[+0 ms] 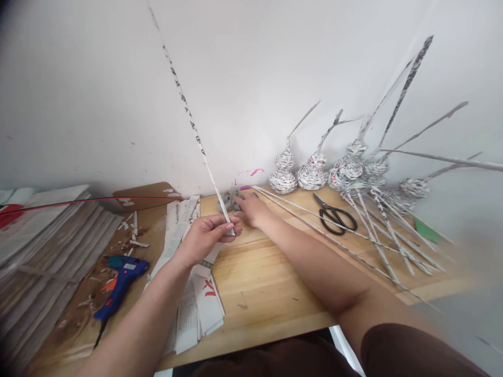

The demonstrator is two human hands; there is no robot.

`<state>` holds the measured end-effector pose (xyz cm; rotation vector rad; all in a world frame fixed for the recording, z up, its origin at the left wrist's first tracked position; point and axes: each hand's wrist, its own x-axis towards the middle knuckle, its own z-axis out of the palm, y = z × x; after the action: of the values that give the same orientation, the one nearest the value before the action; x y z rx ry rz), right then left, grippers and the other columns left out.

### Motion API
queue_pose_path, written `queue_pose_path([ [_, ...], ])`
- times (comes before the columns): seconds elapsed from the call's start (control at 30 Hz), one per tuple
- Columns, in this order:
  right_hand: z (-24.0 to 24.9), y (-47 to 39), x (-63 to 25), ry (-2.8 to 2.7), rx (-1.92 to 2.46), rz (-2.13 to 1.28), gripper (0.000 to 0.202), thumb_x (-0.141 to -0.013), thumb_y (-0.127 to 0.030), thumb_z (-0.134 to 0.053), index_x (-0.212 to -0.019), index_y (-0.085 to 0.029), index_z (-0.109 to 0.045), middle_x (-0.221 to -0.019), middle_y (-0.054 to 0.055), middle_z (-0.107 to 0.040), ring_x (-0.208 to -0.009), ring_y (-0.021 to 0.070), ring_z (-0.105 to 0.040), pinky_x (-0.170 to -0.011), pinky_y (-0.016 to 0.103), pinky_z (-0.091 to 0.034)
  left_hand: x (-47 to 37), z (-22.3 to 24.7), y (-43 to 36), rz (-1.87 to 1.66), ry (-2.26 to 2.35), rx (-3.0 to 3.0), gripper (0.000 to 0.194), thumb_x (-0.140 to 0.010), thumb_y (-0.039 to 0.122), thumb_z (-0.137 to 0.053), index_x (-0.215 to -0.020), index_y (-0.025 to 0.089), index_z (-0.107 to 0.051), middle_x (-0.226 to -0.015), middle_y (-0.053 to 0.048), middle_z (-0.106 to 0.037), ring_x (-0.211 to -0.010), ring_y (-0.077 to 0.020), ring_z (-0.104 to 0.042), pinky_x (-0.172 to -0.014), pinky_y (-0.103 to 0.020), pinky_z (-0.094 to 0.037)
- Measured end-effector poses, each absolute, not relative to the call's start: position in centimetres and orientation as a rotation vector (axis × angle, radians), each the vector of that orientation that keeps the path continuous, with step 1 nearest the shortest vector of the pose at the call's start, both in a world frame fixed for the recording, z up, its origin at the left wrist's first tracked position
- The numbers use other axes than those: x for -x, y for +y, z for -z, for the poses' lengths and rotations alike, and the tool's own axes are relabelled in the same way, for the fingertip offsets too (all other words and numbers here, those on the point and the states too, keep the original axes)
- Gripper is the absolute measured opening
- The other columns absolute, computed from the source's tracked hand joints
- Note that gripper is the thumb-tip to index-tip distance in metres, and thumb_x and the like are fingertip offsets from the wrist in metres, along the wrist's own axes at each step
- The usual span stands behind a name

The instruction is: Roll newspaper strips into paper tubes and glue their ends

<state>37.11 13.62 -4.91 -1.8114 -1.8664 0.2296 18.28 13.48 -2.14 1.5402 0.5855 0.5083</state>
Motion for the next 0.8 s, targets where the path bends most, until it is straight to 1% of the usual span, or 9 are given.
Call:
queue_pose_path([
  [0.07, 6.1, 14.2, -36.9, -1.825, 1.865, -0.173, 0.024, -0.087, -0.028, -0.052, -0.095, -0.015, -0.071, -0.094, 0.01, -0.066, -0.084, 0.0194, -0.057, -0.07, 0.027, -0.037, -18.3, 2.0, 13.3, -0.492, 0.583, -1.551, 0.03, -0.077, 0.037, -0.066, -0.096, 0.013, -0.071, -0.087, -0.007, -0.071, -0.082, -0.0161, -0.064, -0.079, -0.032, -0.055],
  [0.13, 6.6, 14.6, -36.7, -1.779, 1.878, -0.145, 0.029, -0.089, -0.03, -0.049, -0.08, -0.014, -0.071, -0.081, 0.009, -0.067, -0.077, 0.0179, -0.056, -0.066, 0.027, -0.035, -18.3, 1.9, 13.2, -0.484, 0.582, -1.549, 0.032, -0.077, 0.037, -0.066, -0.098, 0.013, -0.07, -0.086, -0.007, -0.071, -0.082, -0.0161, -0.064, -0.079, -0.032, -0.055],
  [0.2, 6.7, 14.7, -36.6, -1.71, 1.844, -0.201, 0.034, -0.085, -0.04, -0.055, -0.071, -0.013, -0.07, -0.069, 0.006, -0.064, -0.067, 0.0154, -0.054, -0.061, 0.026, -0.034, -18.3, 1.7, 13.0, -0.482, 0.581, -1.539, 0.034, -0.077, 0.037, -0.066, -0.101, 0.013, -0.07, -0.085, -0.007, -0.071, -0.08, -0.0159, -0.065, -0.078, -0.032, -0.055],
  [0.3, 5.9, 14.4, -36.7, -1.523, 1.63, -0.526, 0.038, -0.078, -0.05, -0.061, -0.078, -0.014, -0.071, -0.063, 0.001, -0.06, -0.055, 0.0111, -0.049, -0.052, 0.023, -0.033, -18.4, 1.6, 12.9, -0.47, 0.595, -1.518, 0.034, -0.076, 0.037, -0.066, -0.1, 0.013, -0.069, -0.084, -0.007, -0.072, -0.079, -0.0161, -0.065, -0.076, -0.031, -0.055],
  [0.4, 4.0, 13.6, -37.2, -1.305, 1.39, -0.832, 0.045, -0.079, -0.054, -0.057, -0.091, -0.012, -0.07, -0.064, 0.0, -0.057, -0.049, 0.0081, -0.044, -0.047, 0.021, -0.033, -18.4, 1.6, 12.9, -0.469, 0.615, -1.49, 0.034, -0.075, 0.038, -0.068, -0.098, 0.012, -0.07, -0.083, -0.008, -0.072, -0.079, -0.0165, -0.065, -0.075, -0.031, -0.055],
  [0.47, 2.2, 12.8, -37.5, -1.28, 1.237, -1.015, 0.047, -0.081, -0.054, -0.056, -0.093, -0.011, -0.069, -0.065, 0.0, -0.054, -0.05, 0.0067, -0.042, -0.047, 0.019, -0.032, -18.4, 1.6, 13.0, -0.473, 0.611, -1.483, 0.032, -0.075, 0.037, -0.068, -0.096, 0.012, -0.07, -0.084, -0.008, -0.072, -0.08, -0.0169, -0.065, -0.076, -0.031, -0.055],
  [0.57, -0.4, 11.4, -37.6, -1.49, 0.979, -1.36, 0.047, -0.083, -0.051, -0.057, -0.11, -0.013, -0.066, -0.077, 0.003, -0.057, -0.062, 0.0089, -0.048, -0.05, 0.019, -0.035, -18.5, 1.8, 13.1, -0.472, 0.599, -1.481, 0.031, -0.075, 0.037, -0.068, -0.094, 0.012, -0.07, -0.085, -0.008, -0.072, -0.08, -0.0175, -0.066, -0.075, -0.031, -0.055],
  [0.67, -1.5, 10.6, -37.1, -1.6, 0.968, -1.372, 0.046, -0.083, -0.049, -0.058, -0.106, -0.011, -0.068, -0.064, -0.001, -0.053, -0.054, 0.007, -0.042, -0.048, 0.019, -0.031, -18.5, 1.8, 13.0, -0.466, 0.612, -1.477, 0.032, -0.075, 0.037, -0.068, -0.095, 0.013, -0.07, -0.086, -0.008, -0.072, -0.08, -0.0184, -0.066, -0.075, -0.033, -0.055],
  [0.8, -1.4, 10.8, -36.2, -1.474, 1.063, -1.212, 0.037, -0.073, -0.046, -0.071, -0.083, -0.01, -0.07, -0.06, -0.002, -0.053, -0.05, 0.0052, -0.037, -0.045, 0.019, -0.026, -18.6, 1.6, 12.9, -0.46, 0.615, -1.507, 0.03, -0.075, 0.037, -0.068, -0.09, 0.011, -0.071, -0.09, -0.01, -0.072, -0.081, -0.0185, -0.066, -0.076, -0.032, -0.055],
])
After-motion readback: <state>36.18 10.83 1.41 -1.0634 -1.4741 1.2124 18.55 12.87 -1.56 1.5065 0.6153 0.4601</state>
